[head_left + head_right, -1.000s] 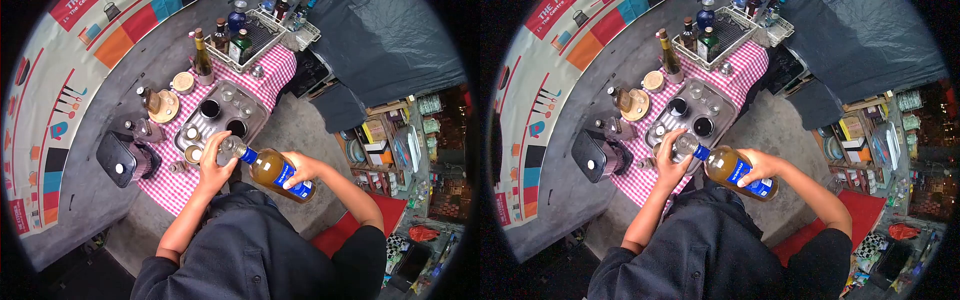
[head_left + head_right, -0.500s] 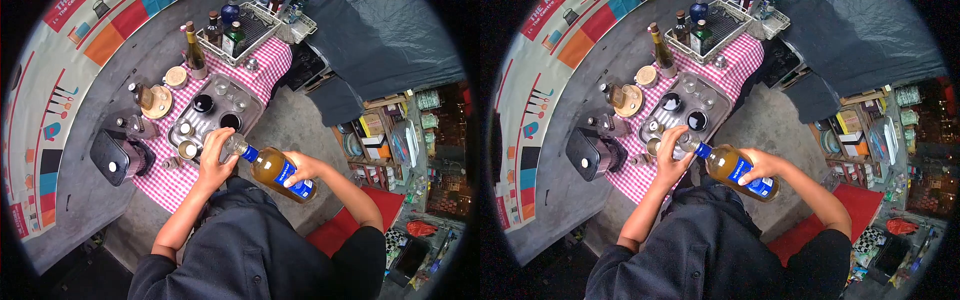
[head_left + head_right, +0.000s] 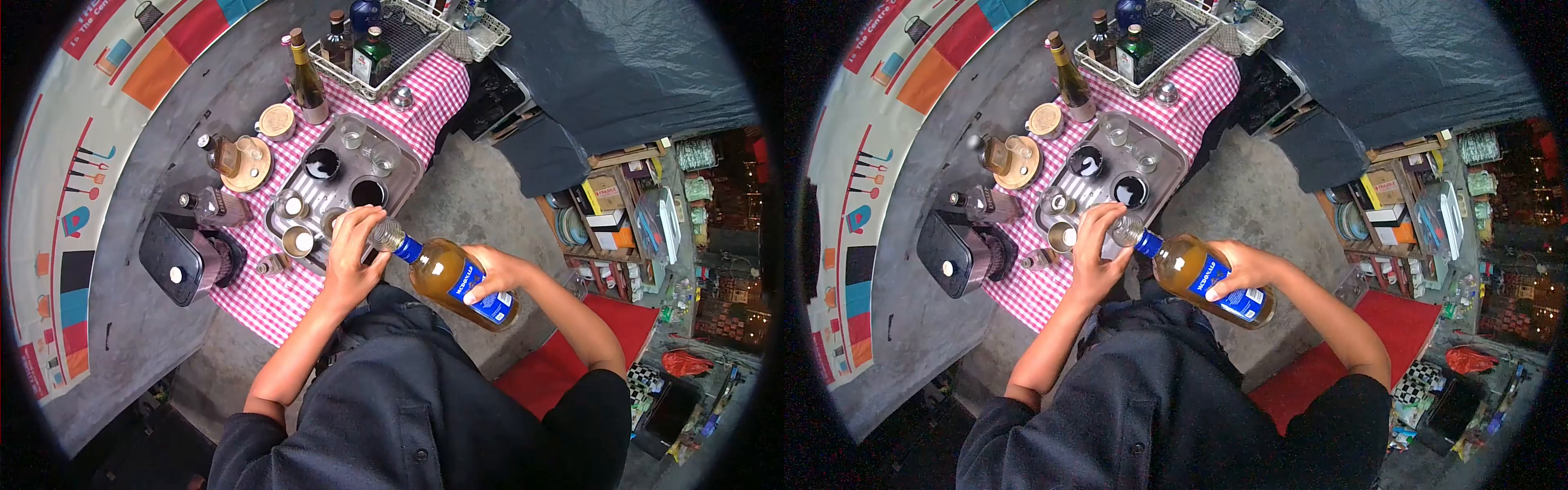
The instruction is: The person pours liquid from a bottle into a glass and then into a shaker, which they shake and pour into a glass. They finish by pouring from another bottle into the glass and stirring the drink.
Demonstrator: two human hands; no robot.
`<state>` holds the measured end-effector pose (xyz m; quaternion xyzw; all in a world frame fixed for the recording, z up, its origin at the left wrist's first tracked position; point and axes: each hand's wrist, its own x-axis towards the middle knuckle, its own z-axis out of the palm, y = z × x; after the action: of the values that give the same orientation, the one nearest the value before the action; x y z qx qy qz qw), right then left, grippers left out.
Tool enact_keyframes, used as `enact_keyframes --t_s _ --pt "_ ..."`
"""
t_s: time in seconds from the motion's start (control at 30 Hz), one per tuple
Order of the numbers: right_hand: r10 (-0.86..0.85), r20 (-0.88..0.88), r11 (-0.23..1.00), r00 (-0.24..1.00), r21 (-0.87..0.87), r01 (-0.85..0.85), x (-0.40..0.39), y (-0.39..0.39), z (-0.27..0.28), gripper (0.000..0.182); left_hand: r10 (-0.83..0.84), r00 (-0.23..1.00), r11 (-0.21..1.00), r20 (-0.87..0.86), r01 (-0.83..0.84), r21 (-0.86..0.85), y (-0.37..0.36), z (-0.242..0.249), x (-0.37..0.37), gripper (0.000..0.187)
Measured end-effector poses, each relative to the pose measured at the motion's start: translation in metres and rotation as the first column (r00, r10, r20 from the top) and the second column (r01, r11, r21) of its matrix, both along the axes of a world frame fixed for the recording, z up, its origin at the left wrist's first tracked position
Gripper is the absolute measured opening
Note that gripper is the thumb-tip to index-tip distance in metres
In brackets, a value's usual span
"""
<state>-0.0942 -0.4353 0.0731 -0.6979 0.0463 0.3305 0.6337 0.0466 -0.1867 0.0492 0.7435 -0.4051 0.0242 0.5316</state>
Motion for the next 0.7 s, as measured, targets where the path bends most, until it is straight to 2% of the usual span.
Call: enact_keyframes --t_s 0.23,0.3,0.7 --pt "-0.021 -0.021 1.0 1.0 -0.002 0.021 -0.002 -0.002 0.005 0.069 -0.013 1.0 1.0 -0.007 0.013 -0.005 -0.004 -0.001 -0.002 0.059" --pt "-0.004 -0.128 1.0 0.992 0.025 0.007 -0.001 -0.004 0.007 0.077 -0.006 1.0 1.0 -0.006 0.006 -0.004 -0.006 -0.003 -0.003 0.059" --pt "0.004 -0.142 1.0 0.99 0.013 -0.002 -0.002 -0.012 0.006 0.078 0.008 0.998 1.0 -0.069 -0.009 -0.005 -0.013 -0.017 -0.008 0.058"
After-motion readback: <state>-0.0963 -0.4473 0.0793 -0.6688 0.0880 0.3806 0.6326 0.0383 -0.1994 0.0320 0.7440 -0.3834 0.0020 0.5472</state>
